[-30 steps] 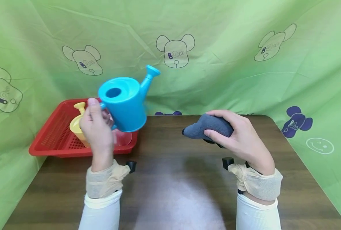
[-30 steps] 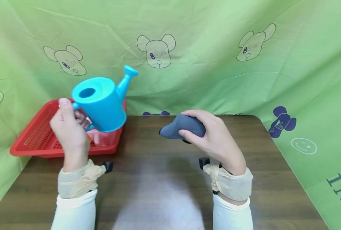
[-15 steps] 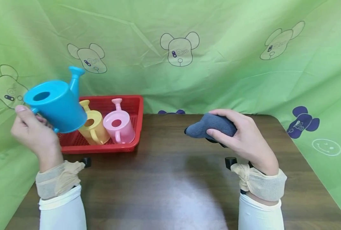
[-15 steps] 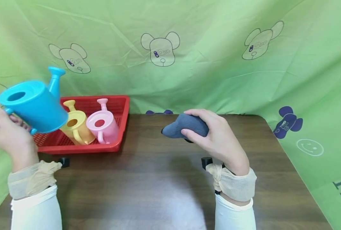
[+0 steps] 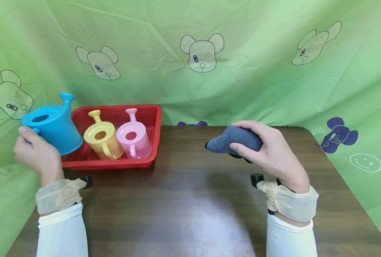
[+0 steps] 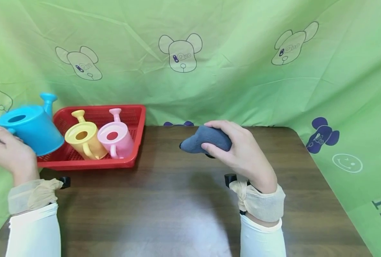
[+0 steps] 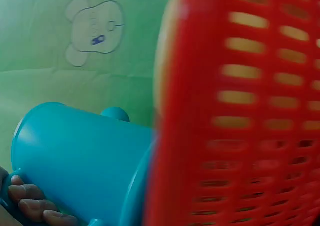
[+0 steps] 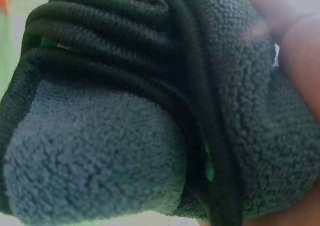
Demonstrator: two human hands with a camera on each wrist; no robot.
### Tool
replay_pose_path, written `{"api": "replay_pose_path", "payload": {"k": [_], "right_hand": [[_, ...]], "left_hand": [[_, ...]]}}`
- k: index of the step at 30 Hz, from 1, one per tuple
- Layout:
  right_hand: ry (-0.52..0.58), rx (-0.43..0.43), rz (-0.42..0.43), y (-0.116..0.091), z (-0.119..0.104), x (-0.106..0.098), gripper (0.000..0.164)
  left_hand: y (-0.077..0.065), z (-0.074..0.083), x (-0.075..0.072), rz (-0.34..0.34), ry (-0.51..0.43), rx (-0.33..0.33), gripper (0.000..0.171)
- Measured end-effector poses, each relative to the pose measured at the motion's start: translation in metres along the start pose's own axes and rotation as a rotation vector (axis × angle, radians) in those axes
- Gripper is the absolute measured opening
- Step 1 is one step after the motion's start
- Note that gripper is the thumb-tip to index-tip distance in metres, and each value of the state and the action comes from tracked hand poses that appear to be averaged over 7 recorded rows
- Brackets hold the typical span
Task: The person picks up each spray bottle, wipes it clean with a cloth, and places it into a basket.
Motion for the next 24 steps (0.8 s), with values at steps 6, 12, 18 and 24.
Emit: {"api": "replay_pose_path", "payload": {"k": [6,12,18,24], "right_hand": [[-0.002,0.003,0.006,-0.001,0.0,-0.001,0.042],[0.003,0.005,-0.002,0.001,0.002,0.0,0.041],[-0.006,0.074,-0.059,0.008,0.018,0.013,0.04],[-0.041,0.145,-0.153,0.015,0.038,0.03,0.044]], "left_hand": [[0.0,-0.012,0.007,-0.08,0.087,-0.019,0.037],[0.003,-0.026,0.013,-0.249,0.211,-0.072,0.039],[0.005,-0.033,0.013,-0.446,0.43,-0.025,0.048],[0.0,-0.031,0.016,-0.663,0.615,0.053,0.07]]}}
Point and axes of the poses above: each hand's wrist, its own y-axis towards the middle knuckle, its own x-axis out of the palm, z = x × y, the point moved 3 cm from there along y, towards the middle knuckle, and after that the axes turned 5 degrees about x, right-handed, at the moved point
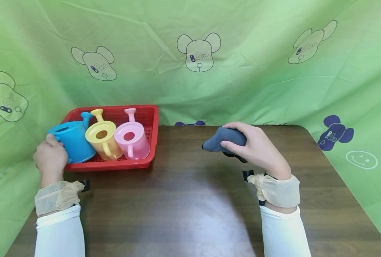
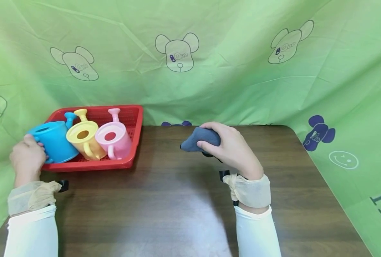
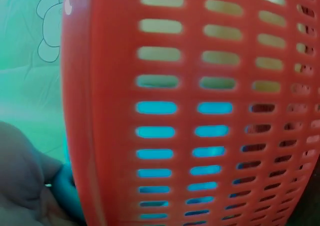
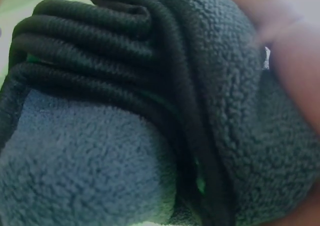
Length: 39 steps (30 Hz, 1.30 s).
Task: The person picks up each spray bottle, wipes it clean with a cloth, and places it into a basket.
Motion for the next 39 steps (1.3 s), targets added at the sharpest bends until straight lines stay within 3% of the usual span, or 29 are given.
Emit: {"api": "replay_pose_path", "payload": {"k": [3,8,11,21,26,33,39], "right_hand": [[-0.006,0.024,-0.027,0.004,0.006,0.006,0.045],[-0.02,0.076,-0.066,0.009,0.017,0.014,0.045],[-0.035,0.121,-0.105,0.012,0.025,0.021,0.044],[-0.099,0.189,-0.208,0.018,0.056,0.037,0.052],[-0.12,0.214,-0.212,0.019,0.071,0.038,0.053],[-0.115,0.251,-0.21,0.018,0.088,0.036,0.056],[-0.11,0.279,-0.206,0.017,0.098,0.036,0.058]], "left_hand": [[0.0,0.001,0.001,-0.09,0.113,0.022,0.077],[-0.001,0.004,0.003,-0.176,0.225,0.068,0.079],[-0.002,0.005,0.003,-0.216,0.261,0.061,0.079],[-0.008,0.009,-0.006,-0.251,0.406,0.104,0.081],[-0.014,0.01,-0.012,-0.301,0.433,0.043,0.082],[-0.024,0.013,-0.012,-0.334,0.421,0.069,0.059],[-0.028,0.009,-0.009,-0.347,0.436,0.09,0.053]]}}
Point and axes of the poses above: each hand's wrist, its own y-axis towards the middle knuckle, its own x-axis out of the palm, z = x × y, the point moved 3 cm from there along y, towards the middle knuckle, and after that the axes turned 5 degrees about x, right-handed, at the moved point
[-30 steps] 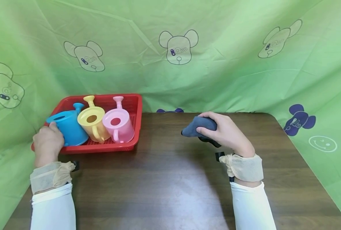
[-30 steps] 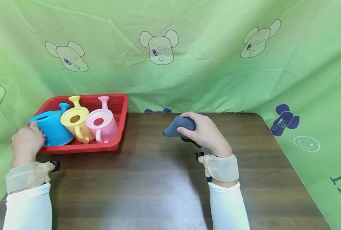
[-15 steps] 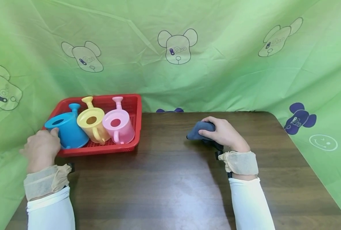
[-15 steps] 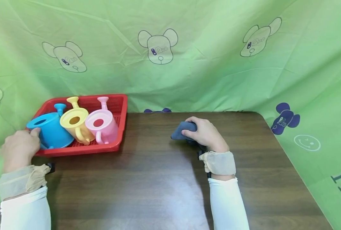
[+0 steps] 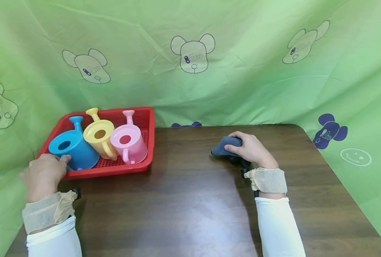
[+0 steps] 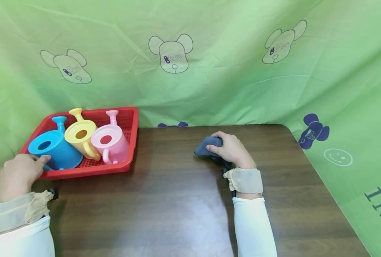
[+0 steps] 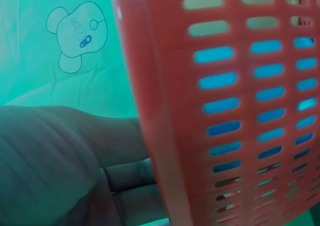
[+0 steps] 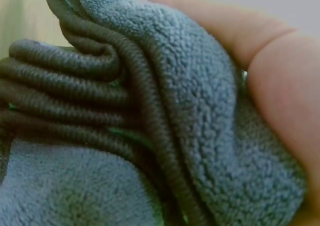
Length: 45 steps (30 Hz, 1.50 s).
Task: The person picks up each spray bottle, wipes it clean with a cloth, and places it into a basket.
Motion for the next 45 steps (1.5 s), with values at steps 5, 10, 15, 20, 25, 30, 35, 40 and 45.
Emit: {"api": "replay_pose_path", "payload": {"k": [5,10,15,20,25,30,35,40,45], "right_hand": [[-0.003,0.031,0.005,-0.001,0.004,0.001,0.059],[0.008,0.055,0.008,-0.001,0.006,0.0,0.062],[0.015,0.069,0.005,-0.002,0.007,-0.001,0.064],[0.016,0.065,0.007,0.0,0.007,-0.001,0.066],[0.017,0.092,0.003,0.0,0.013,-0.003,0.07],[0.011,0.163,-0.011,-0.005,0.024,-0.005,0.077],[0.041,0.182,0.04,-0.008,0.03,-0.006,0.08],[0.092,0.141,0.209,-0.007,0.028,-0.012,0.076],[0.072,0.091,0.422,-0.013,0.018,-0.022,0.079]], "left_hand": [[0.003,-0.002,0.004,-0.006,0.032,0.022,0.049],[0.002,-0.004,0.004,0.007,0.035,0.026,0.047],[-0.011,-0.002,0.0,0.081,0.029,0.053,0.054],[-0.032,0.017,-0.016,0.33,-0.029,0.092,0.066],[-0.051,0.059,-0.024,0.594,-0.238,0.259,0.056],[-0.063,0.112,-0.013,0.811,-0.392,0.568,0.04],[-0.071,0.158,0.007,0.831,-0.447,0.723,0.046],[-0.07,0.195,0.035,0.806,-0.416,0.893,0.05],[-0.068,0.227,0.067,0.709,-0.299,0.945,0.064]]}}
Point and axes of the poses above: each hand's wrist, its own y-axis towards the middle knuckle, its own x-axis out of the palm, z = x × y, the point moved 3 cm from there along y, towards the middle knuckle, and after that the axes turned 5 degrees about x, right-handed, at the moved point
